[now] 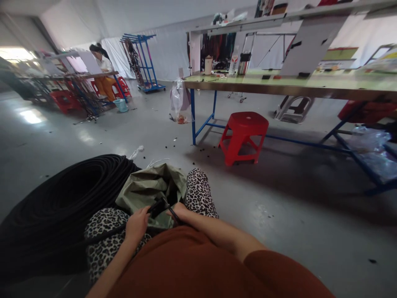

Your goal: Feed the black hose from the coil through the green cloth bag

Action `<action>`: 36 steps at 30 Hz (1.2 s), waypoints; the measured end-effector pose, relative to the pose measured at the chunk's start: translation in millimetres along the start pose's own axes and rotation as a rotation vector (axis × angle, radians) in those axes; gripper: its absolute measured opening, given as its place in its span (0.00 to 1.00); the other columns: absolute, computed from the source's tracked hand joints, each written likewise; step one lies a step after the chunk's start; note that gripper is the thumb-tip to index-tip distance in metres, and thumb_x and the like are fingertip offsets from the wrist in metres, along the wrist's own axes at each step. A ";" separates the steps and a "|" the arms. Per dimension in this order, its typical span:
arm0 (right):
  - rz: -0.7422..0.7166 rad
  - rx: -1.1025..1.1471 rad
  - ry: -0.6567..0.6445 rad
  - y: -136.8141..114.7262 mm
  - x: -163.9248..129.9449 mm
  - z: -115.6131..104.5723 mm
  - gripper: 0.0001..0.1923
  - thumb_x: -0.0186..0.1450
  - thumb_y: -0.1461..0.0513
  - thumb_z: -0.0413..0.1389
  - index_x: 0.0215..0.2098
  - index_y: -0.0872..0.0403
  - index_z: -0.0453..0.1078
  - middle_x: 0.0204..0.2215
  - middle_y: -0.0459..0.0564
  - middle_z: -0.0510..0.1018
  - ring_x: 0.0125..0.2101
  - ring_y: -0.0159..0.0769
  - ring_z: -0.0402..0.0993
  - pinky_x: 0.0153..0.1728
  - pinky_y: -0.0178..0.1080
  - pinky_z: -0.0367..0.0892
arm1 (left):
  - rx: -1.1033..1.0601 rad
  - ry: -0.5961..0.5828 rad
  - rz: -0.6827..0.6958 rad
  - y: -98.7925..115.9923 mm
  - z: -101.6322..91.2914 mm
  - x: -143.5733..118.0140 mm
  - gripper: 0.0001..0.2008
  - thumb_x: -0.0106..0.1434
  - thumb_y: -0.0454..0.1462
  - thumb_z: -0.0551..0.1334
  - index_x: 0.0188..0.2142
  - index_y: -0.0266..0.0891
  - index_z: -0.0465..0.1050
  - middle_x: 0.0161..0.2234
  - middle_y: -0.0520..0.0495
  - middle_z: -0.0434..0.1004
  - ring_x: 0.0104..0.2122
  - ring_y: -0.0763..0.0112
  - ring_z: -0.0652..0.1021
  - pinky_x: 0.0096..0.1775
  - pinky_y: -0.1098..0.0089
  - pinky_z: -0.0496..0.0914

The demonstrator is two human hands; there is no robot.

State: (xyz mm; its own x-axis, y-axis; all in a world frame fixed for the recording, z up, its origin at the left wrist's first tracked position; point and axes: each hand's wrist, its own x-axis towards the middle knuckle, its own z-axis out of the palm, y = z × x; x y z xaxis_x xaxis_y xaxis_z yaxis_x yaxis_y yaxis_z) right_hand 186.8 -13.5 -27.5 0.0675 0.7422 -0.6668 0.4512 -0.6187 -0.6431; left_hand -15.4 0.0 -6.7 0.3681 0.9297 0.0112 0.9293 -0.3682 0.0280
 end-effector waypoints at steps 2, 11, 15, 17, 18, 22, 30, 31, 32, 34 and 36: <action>0.027 0.072 -0.036 -3.0 -4.4 -1.3 0.16 0.62 0.59 0.58 0.19 0.58 0.68 0.14 0.46 0.69 0.15 0.28 0.65 0.17 0.30 0.62 | -0.022 0.028 -0.013 -0.7 -0.5 -0.4 0.17 0.68 0.35 0.52 0.52 0.37 0.72 0.45 0.42 0.80 0.43 0.62 0.79 0.44 0.65 0.70; -0.087 0.219 -0.177 2.6 -4.7 -1.2 0.20 0.65 0.52 0.58 0.23 0.56 0.65 0.13 0.42 0.67 0.14 0.27 0.65 0.17 0.28 0.62 | -0.094 0.164 0.013 4.7 -6.0 4.7 0.16 0.68 0.37 0.52 0.50 0.37 0.72 0.44 0.41 0.81 0.42 0.64 0.79 0.44 0.66 0.71; -0.081 0.249 -0.187 5.0 -2.7 0.5 0.20 0.66 0.51 0.57 0.24 0.56 0.65 0.14 0.42 0.67 0.14 0.27 0.64 0.17 0.28 0.62 | -0.070 0.157 0.033 5.7 -5.4 5.2 0.15 0.68 0.36 0.52 0.50 0.38 0.73 0.44 0.42 0.80 0.42 0.63 0.79 0.45 0.66 0.71; -0.097 0.258 -0.195 6.3 -1.2 1.2 0.20 0.66 0.51 0.58 0.24 0.56 0.64 0.14 0.41 0.66 0.14 0.26 0.64 0.17 0.27 0.61 | -0.047 0.154 0.038 5.3 -4.9 4.7 0.15 0.67 0.36 0.53 0.50 0.38 0.73 0.44 0.42 0.80 0.43 0.62 0.79 0.45 0.65 0.70; -0.113 0.257 -0.202 7.1 -0.3 1.4 0.20 0.65 0.51 0.58 0.23 0.56 0.64 0.14 0.41 0.66 0.14 0.25 0.63 0.17 0.27 0.61 | -0.037 0.154 0.039 5.2 -4.7 4.5 0.15 0.67 0.36 0.53 0.50 0.38 0.73 0.44 0.42 0.80 0.43 0.62 0.79 0.45 0.65 0.70; -0.130 0.243 -0.211 8.4 0.8 0.6 0.21 0.65 0.51 0.59 0.23 0.57 0.64 0.14 0.41 0.66 0.15 0.24 0.63 0.17 0.27 0.60 | -0.014 0.153 0.046 5.3 -5.5 4.0 0.15 0.67 0.35 0.53 0.50 0.38 0.73 0.45 0.42 0.80 0.43 0.61 0.78 0.45 0.64 0.70; -0.118 0.237 -0.194 5.9 -1.1 -0.2 0.22 0.62 0.49 0.62 0.22 0.57 0.65 0.15 0.41 0.66 0.15 0.25 0.64 0.18 0.27 0.61 | -0.026 0.149 0.048 6.8 -5.8 3.3 0.16 0.68 0.36 0.52 0.51 0.37 0.73 0.46 0.42 0.80 0.43 0.60 0.78 0.46 0.63 0.70; -0.122 0.234 -0.193 6.9 0.6 0.6 0.22 0.62 0.49 0.62 0.22 0.57 0.65 0.15 0.41 0.66 0.15 0.25 0.64 0.18 0.27 0.61 | -0.027 0.145 0.045 6.9 -6.0 3.4 0.16 0.68 0.36 0.52 0.51 0.37 0.73 0.46 0.42 0.80 0.44 0.60 0.78 0.46 0.63 0.70; -0.127 0.231 -0.193 8.2 2.6 1.6 0.22 0.61 0.49 0.62 0.22 0.57 0.65 0.15 0.41 0.66 0.15 0.25 0.64 0.18 0.27 0.62 | -0.028 0.141 0.044 7.0 -6.2 3.5 0.16 0.68 0.36 0.52 0.51 0.37 0.73 0.46 0.42 0.80 0.44 0.60 0.78 0.46 0.63 0.70; -0.138 0.232 -0.200 11.2 6.9 3.7 0.22 0.62 0.49 0.62 0.22 0.57 0.65 0.15 0.42 0.67 0.16 0.26 0.65 0.17 0.28 0.62 | -0.031 0.134 0.045 7.5 -6.8 3.6 0.16 0.68 0.36 0.52 0.51 0.37 0.73 0.46 0.42 0.80 0.44 0.59 0.78 0.46 0.63 0.70; -0.150 0.237 -0.203 13.9 10.1 5.3 0.22 0.62 0.49 0.61 0.22 0.57 0.65 0.15 0.41 0.66 0.16 0.27 0.65 0.17 0.28 0.61 | -0.035 0.129 0.043 8.0 -7.1 3.5 0.16 0.68 0.35 0.53 0.51 0.38 0.73 0.46 0.42 0.80 0.44 0.59 0.78 0.46 0.63 0.70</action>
State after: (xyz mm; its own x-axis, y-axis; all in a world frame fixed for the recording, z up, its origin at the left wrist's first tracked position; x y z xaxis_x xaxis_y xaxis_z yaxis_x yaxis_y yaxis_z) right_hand 189.1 -15.9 -45.2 -0.1733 0.7776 -0.6045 0.2222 -0.5670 -0.7931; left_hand -6.9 0.3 0.7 0.3983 0.9063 0.1413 0.9104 -0.4094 0.0596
